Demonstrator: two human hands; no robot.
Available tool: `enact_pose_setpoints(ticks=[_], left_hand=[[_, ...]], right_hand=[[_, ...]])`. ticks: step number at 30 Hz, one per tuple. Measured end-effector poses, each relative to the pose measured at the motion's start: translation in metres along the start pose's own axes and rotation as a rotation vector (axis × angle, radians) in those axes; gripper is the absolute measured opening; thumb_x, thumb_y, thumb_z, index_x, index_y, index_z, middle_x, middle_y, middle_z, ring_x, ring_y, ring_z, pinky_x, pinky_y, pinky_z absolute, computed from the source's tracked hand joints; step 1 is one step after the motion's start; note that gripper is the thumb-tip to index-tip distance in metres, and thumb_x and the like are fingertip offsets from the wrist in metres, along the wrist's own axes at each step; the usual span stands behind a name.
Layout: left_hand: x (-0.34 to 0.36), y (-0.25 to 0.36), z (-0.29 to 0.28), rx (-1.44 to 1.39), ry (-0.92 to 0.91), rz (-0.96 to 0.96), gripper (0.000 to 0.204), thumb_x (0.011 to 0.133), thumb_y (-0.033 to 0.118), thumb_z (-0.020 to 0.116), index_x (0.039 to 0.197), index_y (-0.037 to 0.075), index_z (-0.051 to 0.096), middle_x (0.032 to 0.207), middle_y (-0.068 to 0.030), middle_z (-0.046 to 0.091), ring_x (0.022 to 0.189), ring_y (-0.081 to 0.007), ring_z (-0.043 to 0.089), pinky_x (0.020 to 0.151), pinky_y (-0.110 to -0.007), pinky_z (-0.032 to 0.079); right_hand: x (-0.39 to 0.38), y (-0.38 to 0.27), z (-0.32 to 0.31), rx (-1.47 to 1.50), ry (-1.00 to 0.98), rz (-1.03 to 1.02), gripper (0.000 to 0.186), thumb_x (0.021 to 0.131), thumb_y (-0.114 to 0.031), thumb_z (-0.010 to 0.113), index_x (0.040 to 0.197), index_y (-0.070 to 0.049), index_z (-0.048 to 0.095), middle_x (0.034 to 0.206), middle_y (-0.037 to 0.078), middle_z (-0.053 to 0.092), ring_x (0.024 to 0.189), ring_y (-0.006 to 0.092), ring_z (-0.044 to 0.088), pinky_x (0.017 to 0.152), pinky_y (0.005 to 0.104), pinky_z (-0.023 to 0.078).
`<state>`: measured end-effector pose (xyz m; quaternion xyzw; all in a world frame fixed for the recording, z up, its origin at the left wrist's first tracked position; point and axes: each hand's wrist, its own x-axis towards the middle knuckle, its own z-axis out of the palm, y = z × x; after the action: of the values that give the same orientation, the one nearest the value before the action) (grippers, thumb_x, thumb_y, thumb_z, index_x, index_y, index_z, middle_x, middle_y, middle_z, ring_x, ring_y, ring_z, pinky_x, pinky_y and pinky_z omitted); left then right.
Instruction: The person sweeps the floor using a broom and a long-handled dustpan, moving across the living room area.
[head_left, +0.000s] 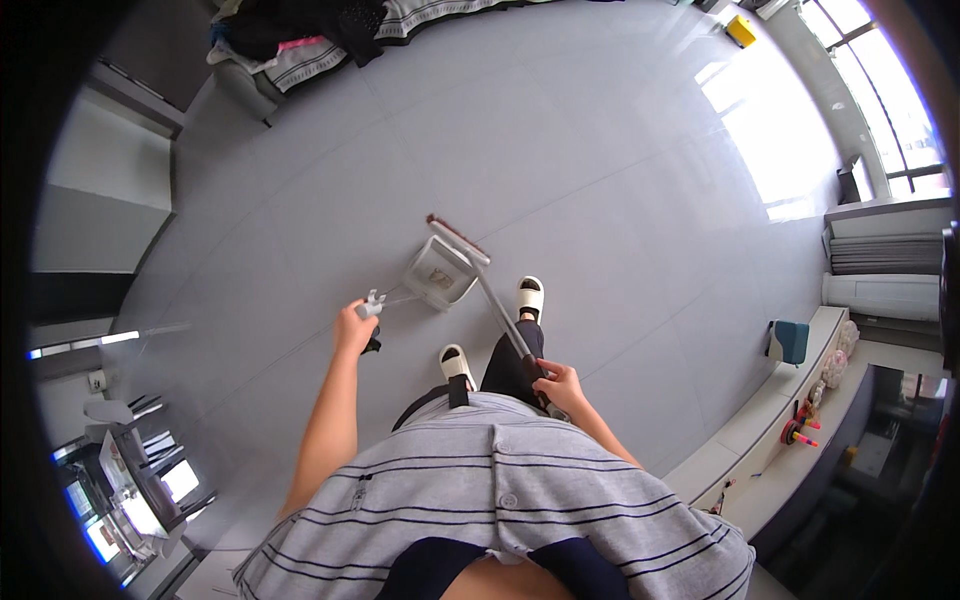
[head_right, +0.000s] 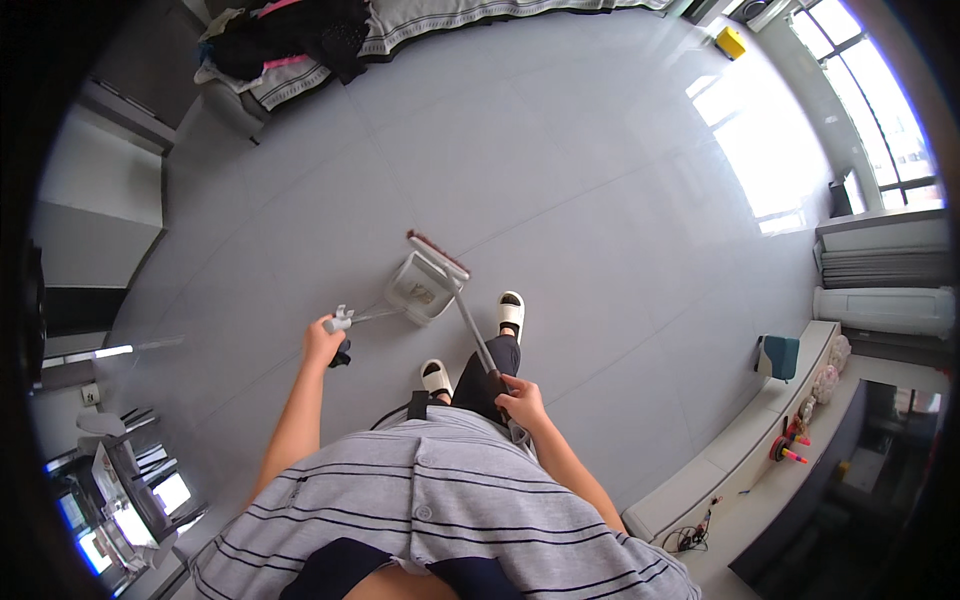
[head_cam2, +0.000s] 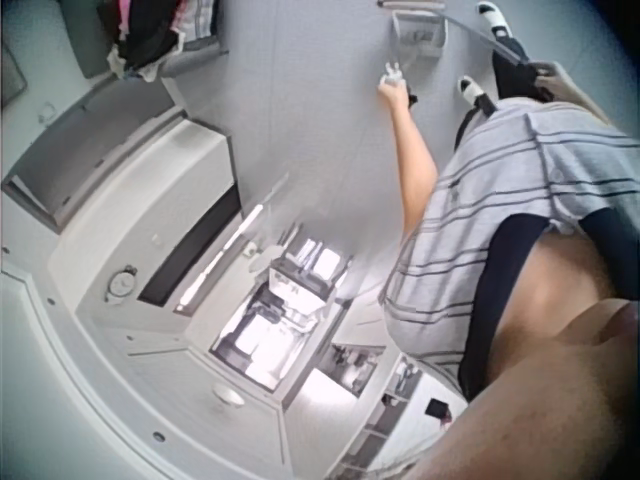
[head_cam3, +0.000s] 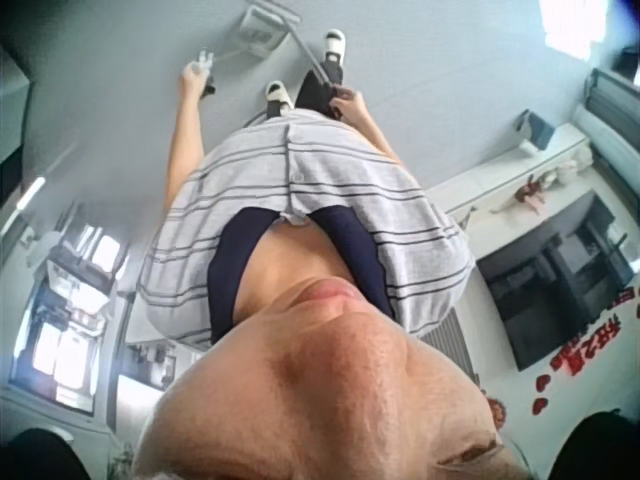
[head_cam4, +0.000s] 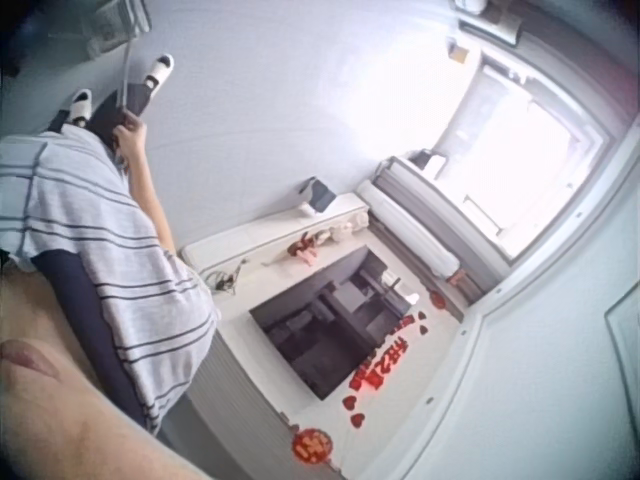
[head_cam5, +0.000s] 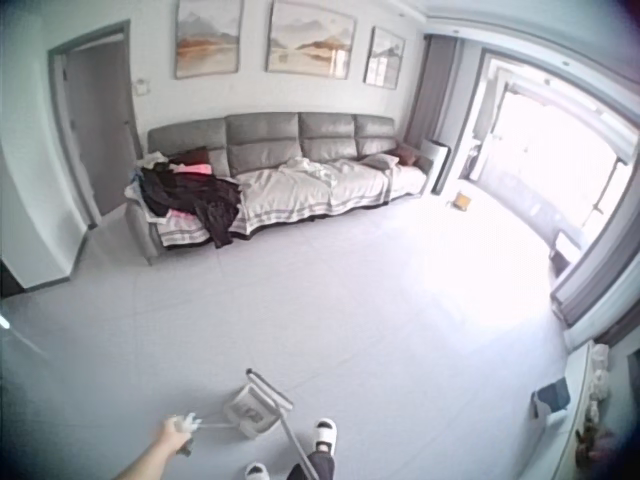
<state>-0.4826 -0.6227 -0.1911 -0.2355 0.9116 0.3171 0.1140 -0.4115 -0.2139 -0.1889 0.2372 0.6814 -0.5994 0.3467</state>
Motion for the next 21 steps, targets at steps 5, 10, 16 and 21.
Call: enact_pose_setpoints(ticks=[5,10,16,21], left_hand=[[0.009,0.011,0.018,-0.036,0.114,-0.067,0.04,0.061,0.017,0.062,0.1,0.005,0.064,0.079,-0.0157,0.066,0.075,-0.0299,0.064,0.065,-0.036,0.049],[0.022,0.028,0.031,-0.149,0.087,-0.119,0.039,0.062,0.009,0.058,0.101,0.0,0.063,0.083,-0.0143,0.066,0.076,-0.0232,0.063,0.068,-0.032,0.048],[0.035,0.068,0.037,-0.112,0.103,-0.285,0.038,0.067,0.004,0.055,0.104,0.0,0.061,0.088,-0.0128,0.066,0.082,-0.0212,0.063,0.074,-0.03,0.047],[0.033,0.083,0.03,-0.174,0.098,-0.414,0.038,0.069,0.004,0.056,0.106,0.001,0.061,0.087,-0.0105,0.066,0.078,-0.0176,0.062,0.071,-0.029,0.047]], right_hand=[[0.065,-0.035,-0.066,0.114,0.192,-0.019,0.06,0.066,0.004,0.058,0.125,0.006,0.045,0.059,0.011,0.058,0.04,0.0162,0.052,0.037,0.0287,0.042],[0.182,-0.099,-0.177,0.236,0.365,-0.119,0.046,0.069,0.005,0.055,0.115,0.009,0.05,0.057,0.01,0.055,0.04,0.0162,0.051,0.037,0.0288,0.042],[0.329,-0.203,-0.299,0.228,0.487,-0.116,0.025,0.071,0.003,0.054,0.096,0.005,0.056,0.059,0.008,0.053,0.043,0.0156,0.051,0.037,0.0285,0.041],[0.431,-0.271,-0.359,0.19,0.498,-0.091,0.011,0.07,0.002,0.054,0.081,0.005,0.056,0.058,0.006,0.05,0.043,0.0163,0.05,0.038,0.0279,0.041]])
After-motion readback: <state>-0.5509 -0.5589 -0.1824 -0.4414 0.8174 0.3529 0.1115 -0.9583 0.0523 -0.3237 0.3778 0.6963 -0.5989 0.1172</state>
